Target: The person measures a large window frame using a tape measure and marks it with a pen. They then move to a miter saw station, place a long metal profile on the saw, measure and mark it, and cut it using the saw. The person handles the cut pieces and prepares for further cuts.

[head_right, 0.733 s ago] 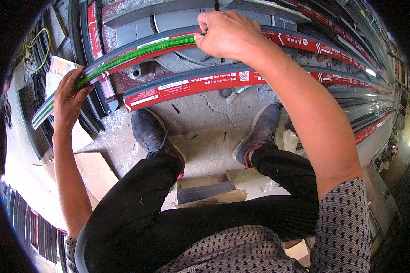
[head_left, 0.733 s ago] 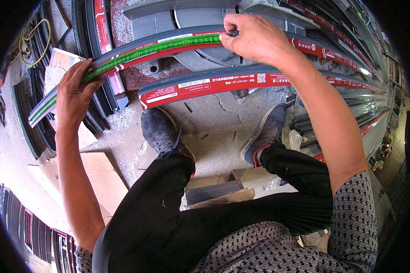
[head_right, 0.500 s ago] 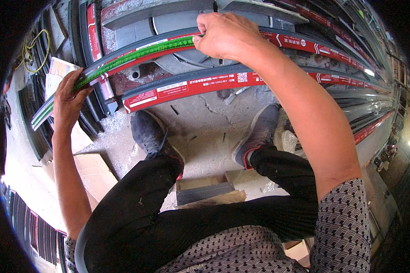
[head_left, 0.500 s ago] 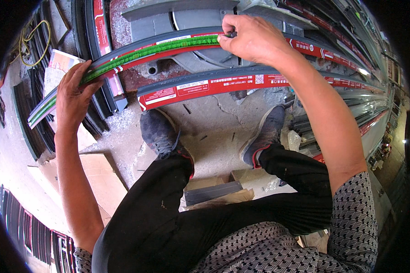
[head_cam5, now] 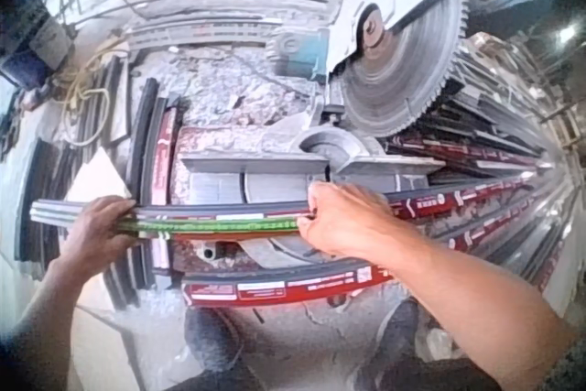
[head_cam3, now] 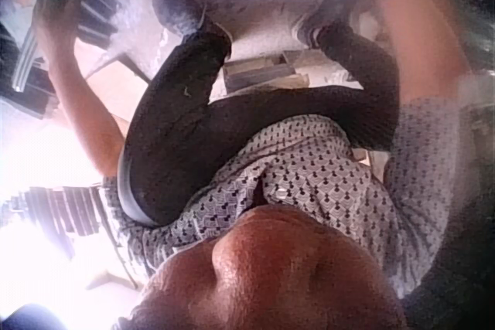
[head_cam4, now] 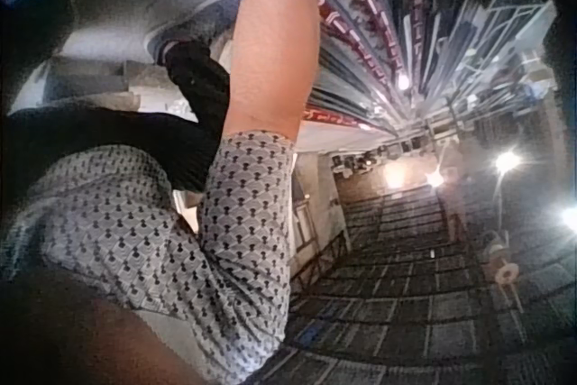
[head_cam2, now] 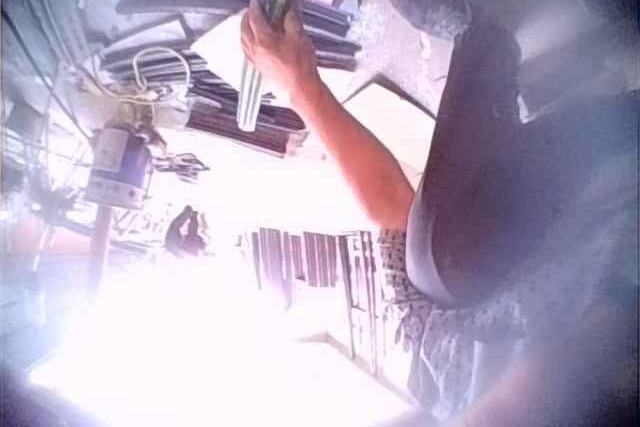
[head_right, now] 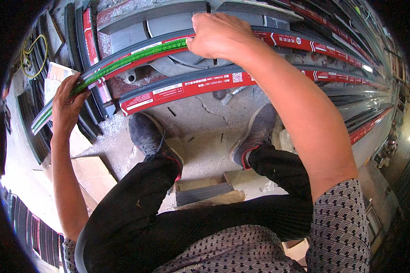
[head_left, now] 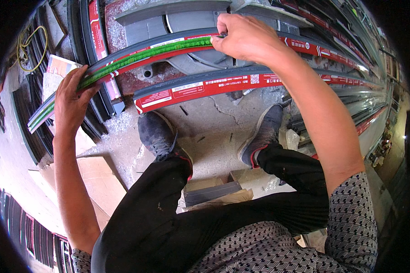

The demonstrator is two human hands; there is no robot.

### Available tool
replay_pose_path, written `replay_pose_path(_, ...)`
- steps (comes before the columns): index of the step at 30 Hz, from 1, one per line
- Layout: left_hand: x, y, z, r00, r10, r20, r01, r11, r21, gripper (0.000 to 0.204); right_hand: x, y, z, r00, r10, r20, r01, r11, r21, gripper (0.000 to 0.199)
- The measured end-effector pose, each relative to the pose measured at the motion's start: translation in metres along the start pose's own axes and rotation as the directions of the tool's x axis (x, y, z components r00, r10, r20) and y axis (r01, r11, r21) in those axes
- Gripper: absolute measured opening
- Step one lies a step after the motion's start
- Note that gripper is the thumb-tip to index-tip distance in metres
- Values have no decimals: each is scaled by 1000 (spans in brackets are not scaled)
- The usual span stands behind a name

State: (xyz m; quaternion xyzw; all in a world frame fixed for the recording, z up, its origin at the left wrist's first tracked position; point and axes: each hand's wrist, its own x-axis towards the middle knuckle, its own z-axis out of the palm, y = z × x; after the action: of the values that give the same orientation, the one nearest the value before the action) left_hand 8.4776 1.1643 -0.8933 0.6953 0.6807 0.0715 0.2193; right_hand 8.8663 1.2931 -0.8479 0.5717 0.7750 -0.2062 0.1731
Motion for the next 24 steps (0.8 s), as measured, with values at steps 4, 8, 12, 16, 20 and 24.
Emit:
replay_pose_path(4,3,3,-3,1000,0,26,-1,1000,14,55,4,1,4,1000,27,-7,-27,999,-24,40)
replay_pose_path(8,7,3,-9,996,37,82,-44,996,82,54,6,0,4,999,42,4,-42,999,-15,39)
replay_pose_path(12,9,9,-16,987,89,131,-115,972,204,58,4,-2,2,999,54,-1,-54,998,-14,38)
replay_pose_path(16,13,30,-24,970,162,181,-206,944,257,65,4,-1,2,998,67,14,-67,998,1,39)
replay_pose_path(20,18,69,-22,951,240,194,-285,925,250,67,5,-2,0,998,60,25,-60,998,11,40)
replay_pose_path(24,23,123,2,940,310,140,-334,921,202,61,4,-1,1,998,60,17,-61,998,32,39)
